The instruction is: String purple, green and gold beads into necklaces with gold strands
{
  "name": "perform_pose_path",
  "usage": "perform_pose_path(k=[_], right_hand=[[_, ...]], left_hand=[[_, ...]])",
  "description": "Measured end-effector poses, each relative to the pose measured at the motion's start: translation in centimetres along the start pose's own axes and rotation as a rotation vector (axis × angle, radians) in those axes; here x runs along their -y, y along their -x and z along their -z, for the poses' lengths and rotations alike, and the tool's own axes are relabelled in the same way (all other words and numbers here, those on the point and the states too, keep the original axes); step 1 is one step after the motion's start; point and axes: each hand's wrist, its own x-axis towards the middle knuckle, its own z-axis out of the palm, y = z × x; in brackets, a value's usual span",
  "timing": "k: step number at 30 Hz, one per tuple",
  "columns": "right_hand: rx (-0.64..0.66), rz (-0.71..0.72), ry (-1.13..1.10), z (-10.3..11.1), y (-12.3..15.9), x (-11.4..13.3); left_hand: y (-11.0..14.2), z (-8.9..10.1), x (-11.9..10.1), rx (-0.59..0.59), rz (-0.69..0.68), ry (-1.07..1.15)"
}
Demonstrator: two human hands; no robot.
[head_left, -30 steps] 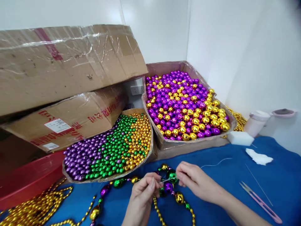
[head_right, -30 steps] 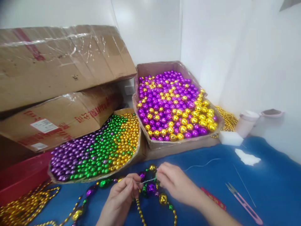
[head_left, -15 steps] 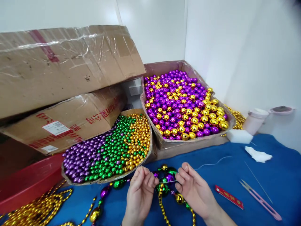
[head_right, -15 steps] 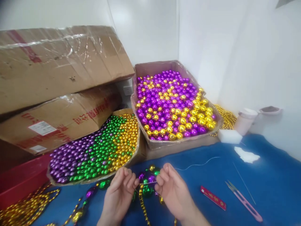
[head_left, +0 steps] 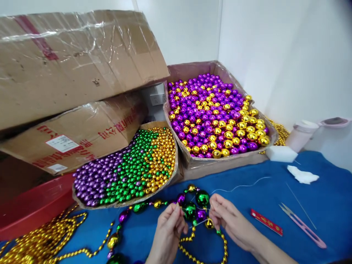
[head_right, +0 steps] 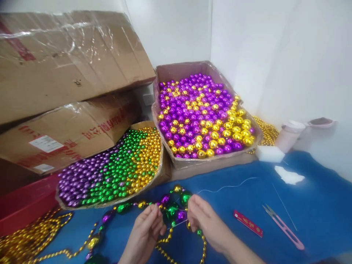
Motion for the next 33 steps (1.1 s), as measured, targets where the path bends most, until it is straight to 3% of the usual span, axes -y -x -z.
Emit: perform_pose_path(k=[4,7,9,11,14,18,28,33], right_hand=[[0.092,0.240,0.442,0.5,-1.3,4.1],[0.157,0.390,0.653,-0.2,-3.3,6.1],[0.151,0.447,0.737,-0.7,-4.6,6.2],[0.068,0.470,0.777,-1.0,-5.1,5.6],[-0.050,0.445,0.758,-1.1,-4.2,4.3],[0.015,0.344,0.677,-1.6,-2.0,2.8],[0.059,0.112,0.378,-3.5,-1.6,-0.9],[0.023,0.187,0.464,-4.7,-2.2,-1.0]], left_hand=[[0.0,-2.0,-1.8,0.116,-0.005,-0.341],[-0.1,-2.8,-2.9,0.201,-0.041,-0.581],[-0.1,-2.7,-3.0,0.207,-0.057,-0.608],[0.0,-2.4,-2.8,0.128,-0.068,-0.527],[0.3,-2.0,-2.6,0.028,-0.054,-0.372],[0.5,-2.0,-2.7,0.020,-0.047,-0.323],[0.5,-2.3,-2.9,0.044,-0.083,-0.413],[0.1,-1.7,-2.7,0.150,-0.127,-0.621]])
